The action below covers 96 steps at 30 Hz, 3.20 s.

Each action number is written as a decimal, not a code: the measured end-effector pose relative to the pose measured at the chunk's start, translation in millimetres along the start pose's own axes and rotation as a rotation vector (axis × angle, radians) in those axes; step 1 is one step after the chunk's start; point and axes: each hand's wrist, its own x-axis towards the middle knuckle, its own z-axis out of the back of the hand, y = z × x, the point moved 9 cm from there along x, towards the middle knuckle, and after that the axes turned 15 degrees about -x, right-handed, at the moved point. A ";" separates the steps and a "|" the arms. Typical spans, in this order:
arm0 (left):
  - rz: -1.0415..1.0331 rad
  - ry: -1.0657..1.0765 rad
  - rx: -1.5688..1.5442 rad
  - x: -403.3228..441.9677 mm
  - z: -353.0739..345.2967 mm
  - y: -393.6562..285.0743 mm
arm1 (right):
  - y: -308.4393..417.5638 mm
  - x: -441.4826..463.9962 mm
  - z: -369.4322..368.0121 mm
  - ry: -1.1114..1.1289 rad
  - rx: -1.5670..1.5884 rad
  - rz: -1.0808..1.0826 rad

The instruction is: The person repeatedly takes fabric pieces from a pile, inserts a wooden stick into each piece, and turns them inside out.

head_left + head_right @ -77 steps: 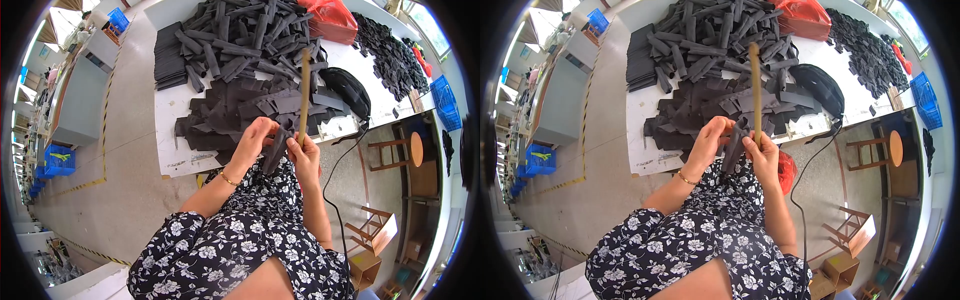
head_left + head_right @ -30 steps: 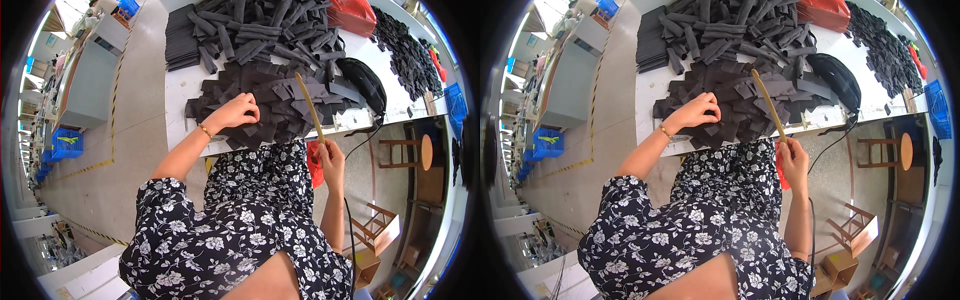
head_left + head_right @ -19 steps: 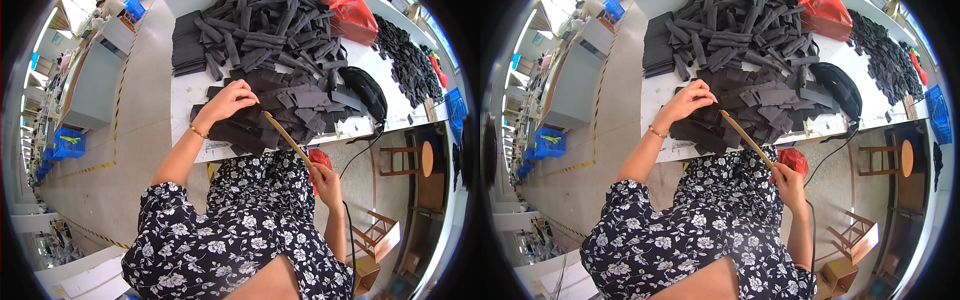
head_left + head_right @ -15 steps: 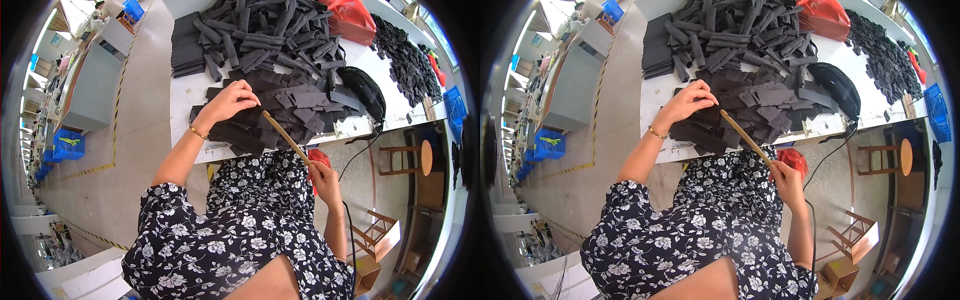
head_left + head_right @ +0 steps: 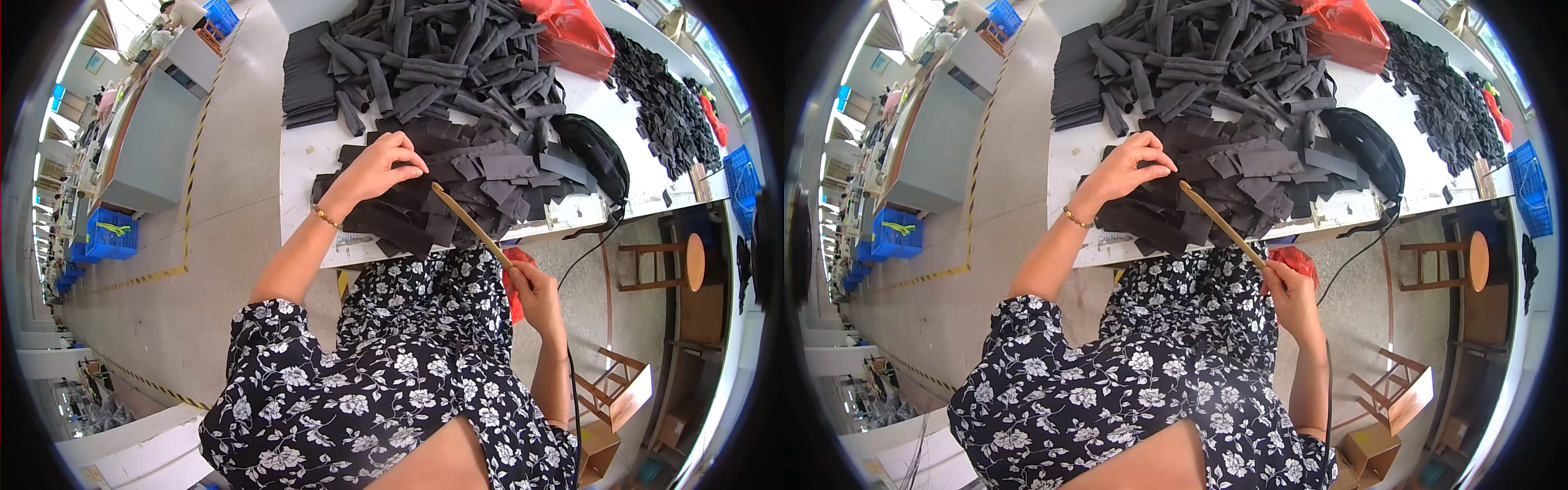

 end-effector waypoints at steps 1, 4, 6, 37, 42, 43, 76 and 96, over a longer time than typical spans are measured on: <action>-0.001 -0.005 0.000 0.3 0.7 -0.5 | -1.9 -0.1 -0.7 0.001 -0.001 -0.001; -0.036 0.003 0.015 0.8 -2.7 -7.5 | -2.4 1.7 -2.5 -0.003 -0.001 0.008; -0.093 0.026 0.069 1.2 -13.9 -17.6 | -1.0 4.2 -6.6 0.001 0.011 0.019; 0.280 -0.675 -1.642 -11.8 -91.2 0.8 | -13.0 -68.7 -103.2 0.461 0.805 -0.217; 0.212 -0.584 -1.772 6.8 -103.6 1.7 | -2.3 -40.9 -65.1 0.071 0.196 -0.116; 0.340 -0.603 -1.727 1.4 -114.7 -2.4 | 0.4 -34.8 -66.8 0.058 0.200 -0.097; 0.051 -0.966 -1.561 -13.8 -5.5 53.2 | 108.1 8.0 -21.3 0.058 0.518 0.565; 0.271 -0.421 -1.749 -12.2 -113.4 2.7 | 51.0 74.1 -22.2 -0.102 0.799 0.085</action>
